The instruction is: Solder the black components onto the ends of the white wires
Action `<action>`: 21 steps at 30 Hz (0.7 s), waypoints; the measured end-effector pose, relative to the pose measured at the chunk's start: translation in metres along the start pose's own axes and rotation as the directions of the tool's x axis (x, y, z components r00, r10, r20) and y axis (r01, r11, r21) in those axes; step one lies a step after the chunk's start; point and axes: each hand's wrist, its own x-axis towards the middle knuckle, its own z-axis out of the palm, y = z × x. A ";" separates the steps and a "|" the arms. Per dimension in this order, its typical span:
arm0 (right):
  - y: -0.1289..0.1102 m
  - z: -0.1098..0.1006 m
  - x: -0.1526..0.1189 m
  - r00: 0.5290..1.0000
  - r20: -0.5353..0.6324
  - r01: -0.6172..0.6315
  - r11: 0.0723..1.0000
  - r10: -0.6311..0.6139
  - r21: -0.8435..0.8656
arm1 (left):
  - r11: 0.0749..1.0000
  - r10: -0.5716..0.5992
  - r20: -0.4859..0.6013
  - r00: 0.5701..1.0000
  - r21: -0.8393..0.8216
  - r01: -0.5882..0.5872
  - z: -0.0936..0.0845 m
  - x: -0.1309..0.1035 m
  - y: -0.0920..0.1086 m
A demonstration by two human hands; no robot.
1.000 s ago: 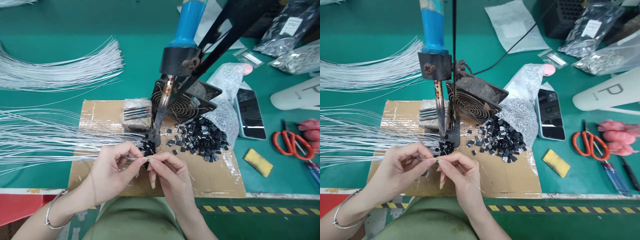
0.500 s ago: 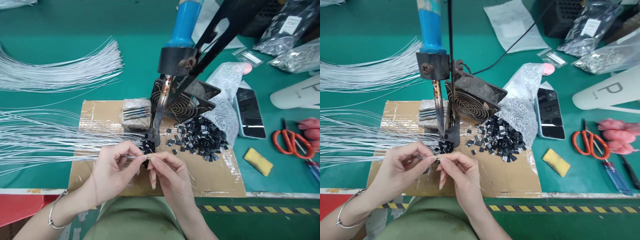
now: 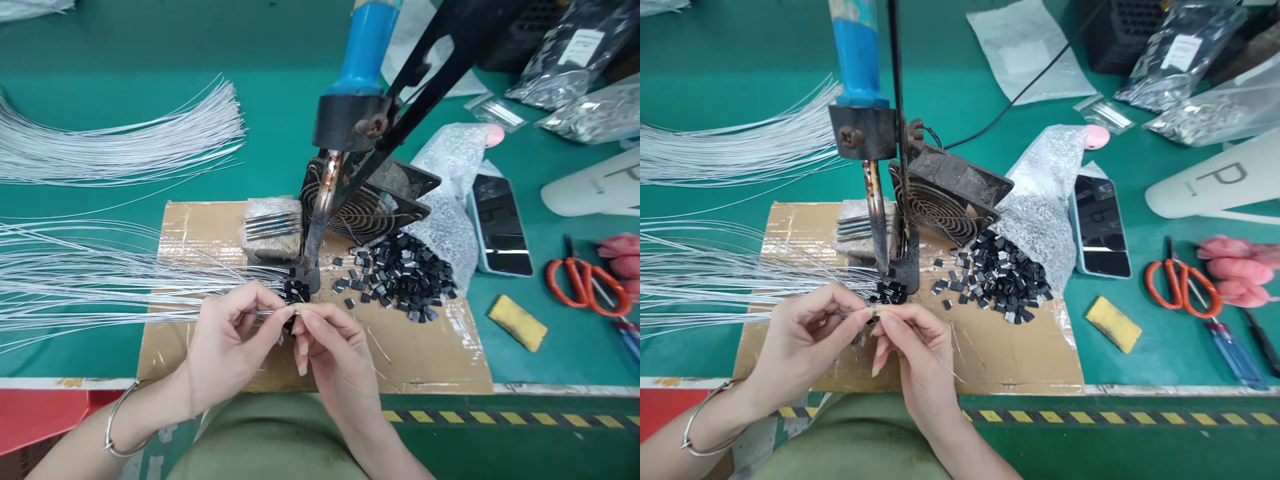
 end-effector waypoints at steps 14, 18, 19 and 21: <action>0.002 -0.001 -0.001 0.999 0.017 0.030 1.000 -0.029 -0.009 | 0.996 -0.034 -0.034 0.999 -0.078 0.031 0.002 0.000 0.000; 0.002 -0.002 0.000 0.998 0.012 0.067 0.996 -0.066 -0.065 | 0.995 -0.040 -0.036 0.999 -0.088 0.036 0.001 0.000 0.002; 0.003 -0.002 0.000 0.997 0.007 0.081 0.994 -0.081 -0.079 | 0.995 -0.040 -0.035 0.999 -0.089 0.037 0.001 0.001 0.002; 0.003 -0.002 0.000 0.994 -0.003 0.105 0.989 -0.106 -0.103 | 0.995 -0.040 -0.033 0.999 -0.088 0.037 0.002 0.001 0.002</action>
